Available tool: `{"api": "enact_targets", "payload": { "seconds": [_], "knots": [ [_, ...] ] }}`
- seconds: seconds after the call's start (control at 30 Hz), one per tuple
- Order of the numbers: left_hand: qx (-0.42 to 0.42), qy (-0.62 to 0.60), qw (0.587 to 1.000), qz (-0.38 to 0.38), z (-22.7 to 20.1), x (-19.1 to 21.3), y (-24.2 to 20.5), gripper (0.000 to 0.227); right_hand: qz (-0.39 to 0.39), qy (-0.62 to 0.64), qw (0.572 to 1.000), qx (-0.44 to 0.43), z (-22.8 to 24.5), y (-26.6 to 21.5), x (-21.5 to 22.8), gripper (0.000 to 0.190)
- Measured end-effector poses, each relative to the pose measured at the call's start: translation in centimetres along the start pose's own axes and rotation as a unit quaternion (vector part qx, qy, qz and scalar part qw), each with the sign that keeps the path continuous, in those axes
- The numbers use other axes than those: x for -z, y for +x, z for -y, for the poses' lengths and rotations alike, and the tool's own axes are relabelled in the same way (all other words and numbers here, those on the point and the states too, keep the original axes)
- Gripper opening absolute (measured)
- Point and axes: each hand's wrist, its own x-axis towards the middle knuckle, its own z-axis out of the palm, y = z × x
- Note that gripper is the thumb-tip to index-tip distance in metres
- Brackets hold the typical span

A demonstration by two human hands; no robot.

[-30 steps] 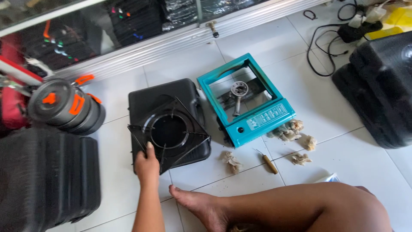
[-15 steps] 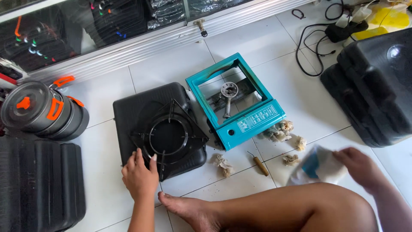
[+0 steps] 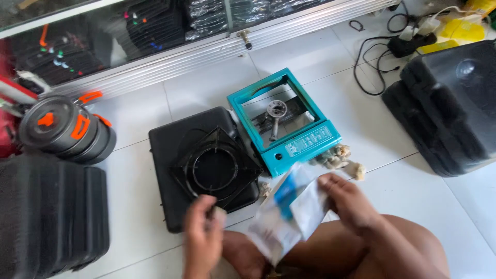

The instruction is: The person cleans a black metal stove grate with a white cloth while sitting on the floor, occasionally picking up the stove itself and a small metal pin.

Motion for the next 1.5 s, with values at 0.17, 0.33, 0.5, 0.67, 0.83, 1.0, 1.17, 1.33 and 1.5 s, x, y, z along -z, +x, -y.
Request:
{"api": "enact_targets", "payload": {
  "seconds": [0.17,0.33,0.5,0.67,0.83,1.0,1.17,1.33,1.5],
  "knots": [
    [0.299,-0.227,0.886,0.273,-0.1,-2.1,-4.9,0.071,0.082,0.016,0.994,-0.070,-2.9,-0.2,-4.4,0.025],
    [0.393,-0.324,0.843,0.170,1.7,-3.2,-6.4,0.040,0.098,-0.119,0.978,-0.139,-2.4,0.0,-5.3,0.049],
    [0.393,-0.261,0.880,0.059,0.4,-1.6,-4.4,0.032,0.286,-0.133,0.940,-0.128,-4.2,0.8,-3.4,0.017],
    [0.387,-0.311,0.867,0.039,-0.1,-1.3,-4.0,0.030,0.159,-0.146,0.973,-0.088,-3.3,0.7,-2.9,0.034],
    [0.404,-0.320,0.856,0.044,-1.1,-1.1,-4.0,0.035,-0.020,-0.028,0.997,-0.068,0.4,0.2,-3.7,0.044],
    [0.380,-0.326,0.863,0.066,0.7,-1.8,-4.6,0.029,-0.018,0.040,0.999,-0.023,-1.4,1.9,-2.2,0.021],
    [0.425,-0.305,0.846,0.104,-2.0,-1.4,-4.1,0.037,-0.064,0.030,0.997,0.012,0.6,2.0,0.0,0.032],
    [0.464,-0.226,0.829,0.216,-2.5,-5.2,-3.9,0.044,-0.079,0.113,0.978,0.159,2.3,2.3,5.7,0.004],
    [0.322,-0.086,0.879,0.341,-4.5,-11.6,-0.9,0.048,-0.095,0.128,0.974,0.163,2.2,2.0,6.6,0.016]
  ]
}}
